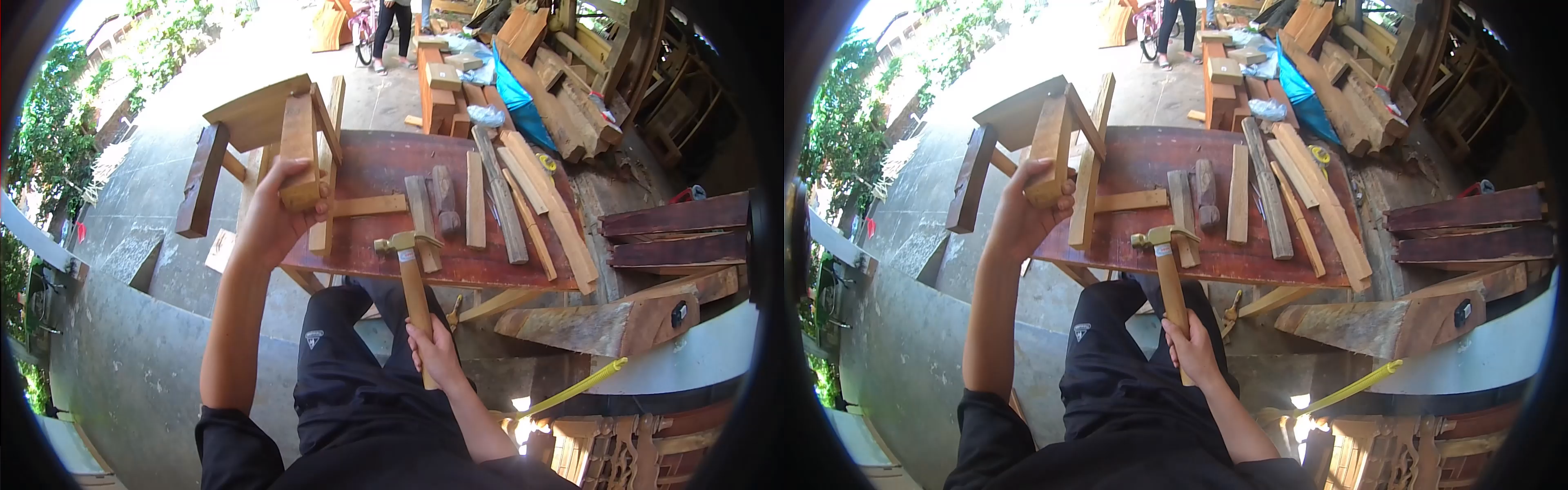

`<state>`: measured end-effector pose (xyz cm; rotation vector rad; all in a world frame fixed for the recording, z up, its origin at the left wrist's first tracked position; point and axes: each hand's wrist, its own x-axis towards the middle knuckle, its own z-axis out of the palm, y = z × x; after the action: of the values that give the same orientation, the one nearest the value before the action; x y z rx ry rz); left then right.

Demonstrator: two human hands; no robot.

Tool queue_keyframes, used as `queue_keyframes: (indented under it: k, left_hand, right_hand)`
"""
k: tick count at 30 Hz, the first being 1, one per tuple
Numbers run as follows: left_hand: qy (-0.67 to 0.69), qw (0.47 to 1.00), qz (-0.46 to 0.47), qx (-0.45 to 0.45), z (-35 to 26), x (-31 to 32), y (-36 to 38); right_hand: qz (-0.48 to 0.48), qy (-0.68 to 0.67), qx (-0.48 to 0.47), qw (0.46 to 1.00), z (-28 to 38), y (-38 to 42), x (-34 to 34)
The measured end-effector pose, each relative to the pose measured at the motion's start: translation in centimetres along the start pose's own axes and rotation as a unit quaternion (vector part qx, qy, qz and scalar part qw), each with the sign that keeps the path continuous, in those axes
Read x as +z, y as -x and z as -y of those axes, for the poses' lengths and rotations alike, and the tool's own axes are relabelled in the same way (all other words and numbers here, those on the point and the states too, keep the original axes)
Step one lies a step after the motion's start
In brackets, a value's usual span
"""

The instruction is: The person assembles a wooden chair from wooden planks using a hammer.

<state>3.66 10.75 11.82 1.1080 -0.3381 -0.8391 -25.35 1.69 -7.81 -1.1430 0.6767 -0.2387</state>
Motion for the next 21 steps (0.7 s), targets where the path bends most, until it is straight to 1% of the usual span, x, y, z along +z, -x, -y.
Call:
queue_keyframes:
  k: [5,12,15,21]
  left_hand:
    - [0.012,1.0,-0.001,0.01,0.0,0.5,0.5]
    - [0.065,0.997,0.038,0.016,0.6,-0.9,-0.3]
    - [0.072,0.997,0.03,0.022,0.6,-0.9,0.0]
    - [0.08,0.995,0.048,0.022,1.4,-1.8,-0.2]
  right_hand:
    - [-0.024,0.031,0.006,0.999,0.7,0.4,0.7]
    - [-0.01,0.052,0.014,0.999,1.3,0.7,0.6]
    - [-0.014,0.049,0.02,0.998,1.8,0.9,1.1]
    - [-0.015,0.07,0.028,0.997,1.9,1.0,1.1]
